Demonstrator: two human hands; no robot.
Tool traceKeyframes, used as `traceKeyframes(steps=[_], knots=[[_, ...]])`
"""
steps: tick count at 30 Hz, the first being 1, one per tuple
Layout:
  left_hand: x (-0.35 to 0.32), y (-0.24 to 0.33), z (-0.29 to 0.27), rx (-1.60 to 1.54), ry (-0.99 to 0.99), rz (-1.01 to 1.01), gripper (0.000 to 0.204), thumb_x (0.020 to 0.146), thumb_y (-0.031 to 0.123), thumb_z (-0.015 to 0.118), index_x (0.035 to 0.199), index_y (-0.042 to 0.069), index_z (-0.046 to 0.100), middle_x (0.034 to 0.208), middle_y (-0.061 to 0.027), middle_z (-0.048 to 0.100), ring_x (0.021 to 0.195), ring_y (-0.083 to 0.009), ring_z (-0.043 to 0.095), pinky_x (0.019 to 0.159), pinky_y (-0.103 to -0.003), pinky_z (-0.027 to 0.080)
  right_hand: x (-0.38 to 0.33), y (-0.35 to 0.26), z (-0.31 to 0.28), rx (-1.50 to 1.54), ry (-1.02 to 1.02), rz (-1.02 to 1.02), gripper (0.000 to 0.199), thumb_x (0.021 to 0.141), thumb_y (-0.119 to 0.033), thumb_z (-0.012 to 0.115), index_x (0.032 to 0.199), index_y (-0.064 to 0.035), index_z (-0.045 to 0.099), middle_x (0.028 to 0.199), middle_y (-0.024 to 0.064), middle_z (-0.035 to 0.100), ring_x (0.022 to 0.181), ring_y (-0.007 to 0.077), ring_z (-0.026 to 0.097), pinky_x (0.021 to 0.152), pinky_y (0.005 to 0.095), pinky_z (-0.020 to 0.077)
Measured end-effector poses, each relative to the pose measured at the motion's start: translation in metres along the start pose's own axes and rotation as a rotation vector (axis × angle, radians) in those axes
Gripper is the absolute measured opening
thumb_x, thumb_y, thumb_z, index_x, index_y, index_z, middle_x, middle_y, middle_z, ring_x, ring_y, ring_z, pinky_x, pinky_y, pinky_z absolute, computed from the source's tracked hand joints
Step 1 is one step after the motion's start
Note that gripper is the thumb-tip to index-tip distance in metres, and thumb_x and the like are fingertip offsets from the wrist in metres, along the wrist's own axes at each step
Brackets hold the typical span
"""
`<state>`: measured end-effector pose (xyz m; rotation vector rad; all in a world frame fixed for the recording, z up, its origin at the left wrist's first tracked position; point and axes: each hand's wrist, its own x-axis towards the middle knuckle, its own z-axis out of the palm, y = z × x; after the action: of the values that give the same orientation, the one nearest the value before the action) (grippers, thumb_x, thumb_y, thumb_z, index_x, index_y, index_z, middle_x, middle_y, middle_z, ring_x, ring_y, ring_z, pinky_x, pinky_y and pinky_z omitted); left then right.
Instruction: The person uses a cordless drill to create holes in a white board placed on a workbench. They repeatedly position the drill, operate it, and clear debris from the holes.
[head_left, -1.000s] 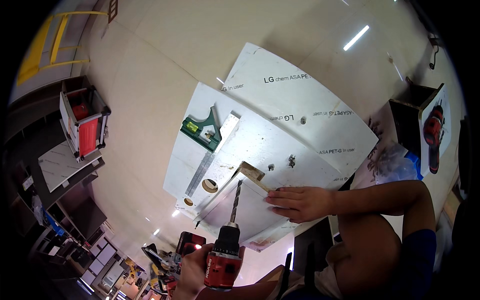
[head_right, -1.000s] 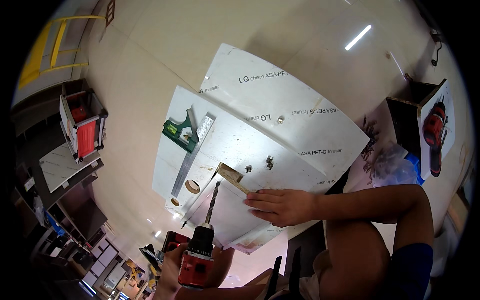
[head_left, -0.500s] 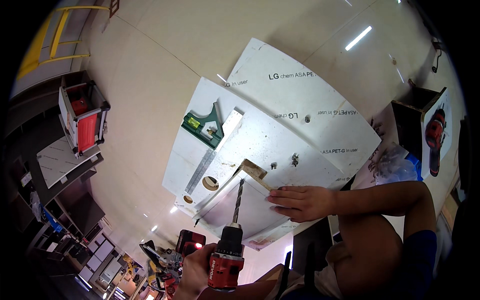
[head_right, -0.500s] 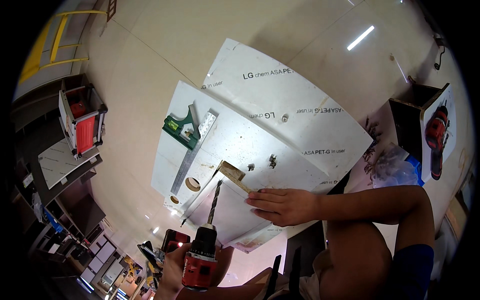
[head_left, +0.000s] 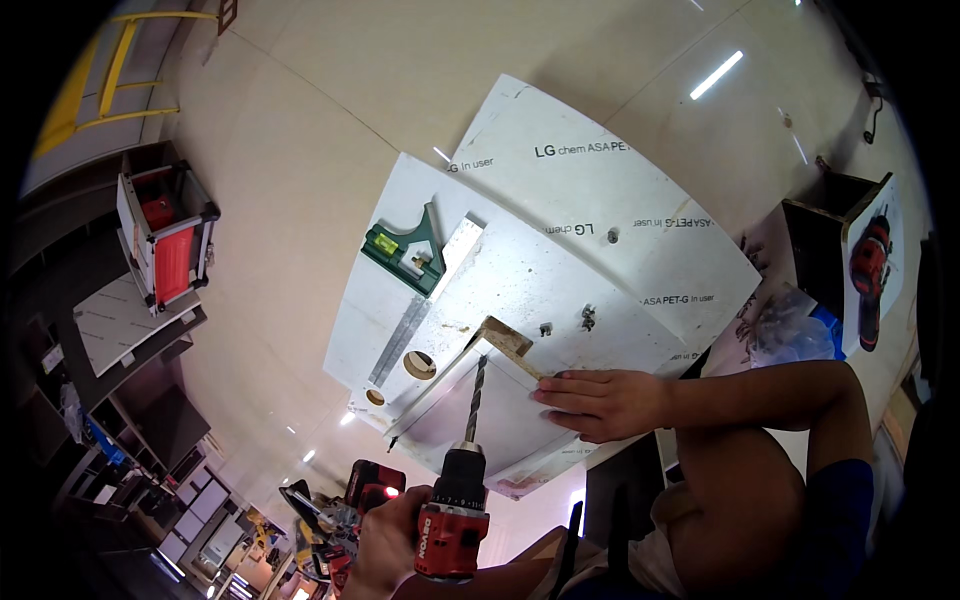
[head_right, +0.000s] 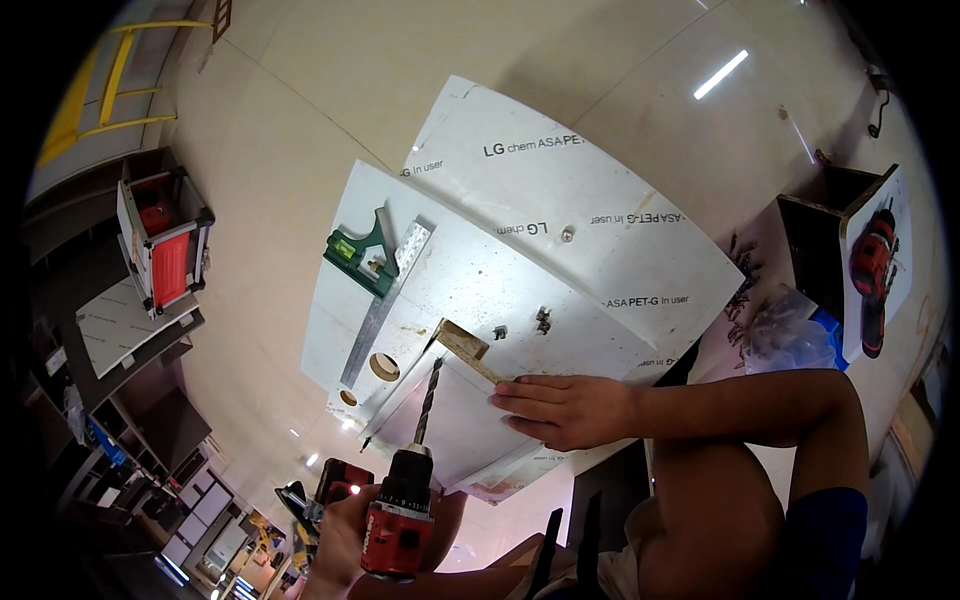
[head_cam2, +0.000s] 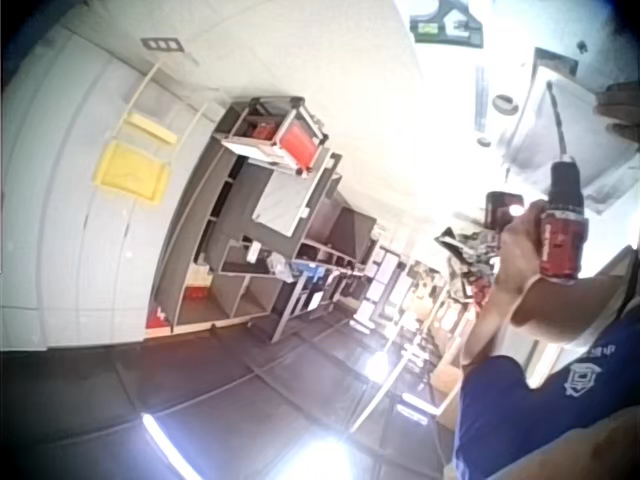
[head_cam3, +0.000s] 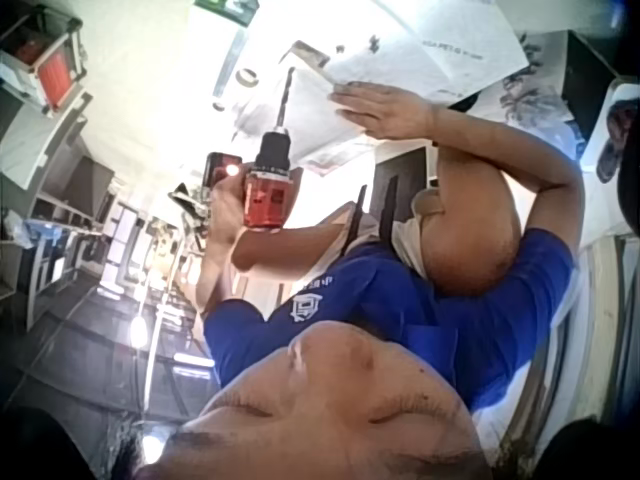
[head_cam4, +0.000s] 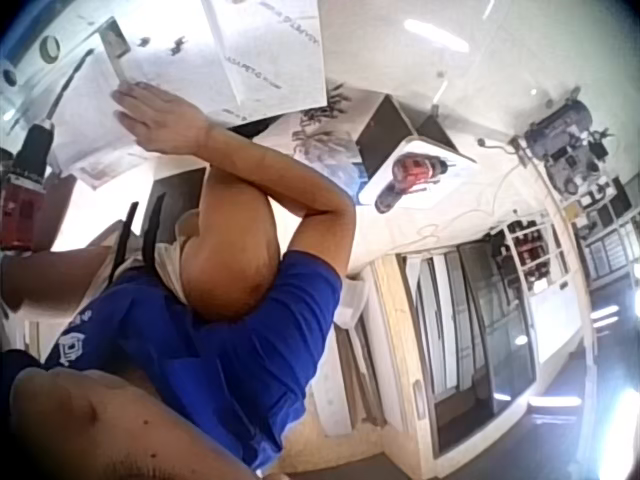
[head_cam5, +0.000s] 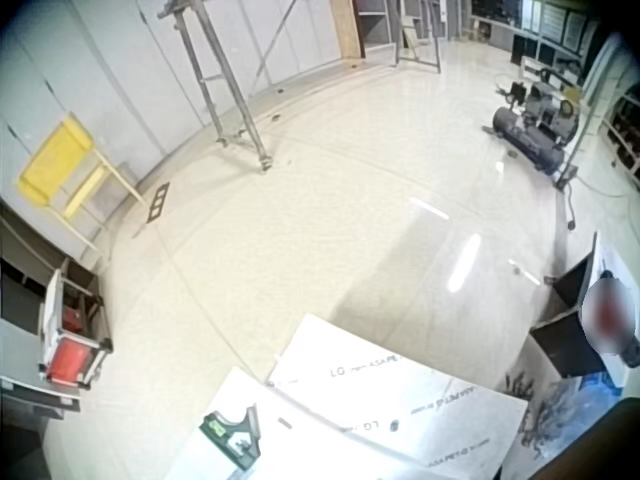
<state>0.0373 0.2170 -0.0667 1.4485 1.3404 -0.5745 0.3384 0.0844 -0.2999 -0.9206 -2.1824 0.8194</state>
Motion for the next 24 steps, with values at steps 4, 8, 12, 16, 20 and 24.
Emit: traceKeyframes(steps=[4,8,12,16,20,24], knots=[[0.000,0.025,-0.009,0.112,0.000,0.020,0.046,0.077,0.022,0.086,0.115,0.001,0.070,0.086,-0.0174,0.075,0.079,-0.0290,0.077,0.073,-0.036,0.060,-0.001,0.001,0.001,0.002,0.003,-0.008,0.052,0.081,-0.017,0.065,0.130,0.0027,0.061,0.156,0.0248,0.045,0.147,0.0357,0.045,0.122,0.0455,0.0396],[0.007,0.054,-0.022,0.305,-0.008,0.054,0.044,0.076,0.027,0.087,0.110,0.005,0.071,0.081,-0.0162,0.074,0.075,-0.0302,0.076,0.068,-0.038,0.060,-0.002,0.000,0.000,0.011,0.005,-0.004,0.053,0.080,-0.018,0.065,0.129,0.0026,0.062,0.156,0.0245,0.045,0.147,0.0353,0.044,0.122,0.0456,0.0394],[0.010,0.058,-0.037,0.450,-0.028,0.149,0.048,0.072,0.036,0.090,0.105,0.008,0.070,0.080,-0.0151,0.073,0.073,-0.0333,0.075,0.066,-0.039,0.060,-0.004,0.000,0.004,0.004,0.005,-0.007,0.054,0.081,-0.024,0.067,0.128,0.0026,0.063,0.158,0.0245,0.043,0.149,0.0350,0.041,0.123,0.0465,0.0369],[0.021,0.077,-0.059,0.450,-0.155,0.125,0.057,0.066,0.042,0.092,0.106,0.007,0.068,0.080,-0.0159,0.073,0.076,-0.0349,0.074,0.068,-0.040,0.059,-0.007,0.001,0.006,0.028,-0.037,0.008,0.062,0.081,-0.033,0.073,0.131,0.0027,0.061,0.161,0.0247,0.038,0.152,0.0350,0.035,0.126,0.0478,0.0313],[0.023,0.084,-0.065,0.350,-0.180,0.099,0.051,0.067,0.036,0.089,0.103,0.006,0.068,0.078,-0.0163,0.073,0.075,-0.0373,0.074,0.070,-0.039,0.057,-0.006,0.000,0.000,0.041,-0.093,0.002,0.066,0.080,-0.034,0.077,0.133,0.0020,0.059,0.164,0.0242,0.034,0.154,0.0350,0.031,0.128,0.0482,0.0275],[0.026,0.090,-0.069,0.394,-0.192,0.091,0.048,0.066,0.028,0.087,0.104,0.005,0.069,0.079,-0.0160,0.074,0.074,-0.0363,0.074,0.072,-0.036,0.056,-0.010,0.001,0.012,0.027,-0.027,0.000,0.063,0.080,-0.032,0.076,0.132,0.0011,0.060,0.164,0.0226,0.035,0.155,0.0336,0.031,0.128,0.0466,0.0278]])
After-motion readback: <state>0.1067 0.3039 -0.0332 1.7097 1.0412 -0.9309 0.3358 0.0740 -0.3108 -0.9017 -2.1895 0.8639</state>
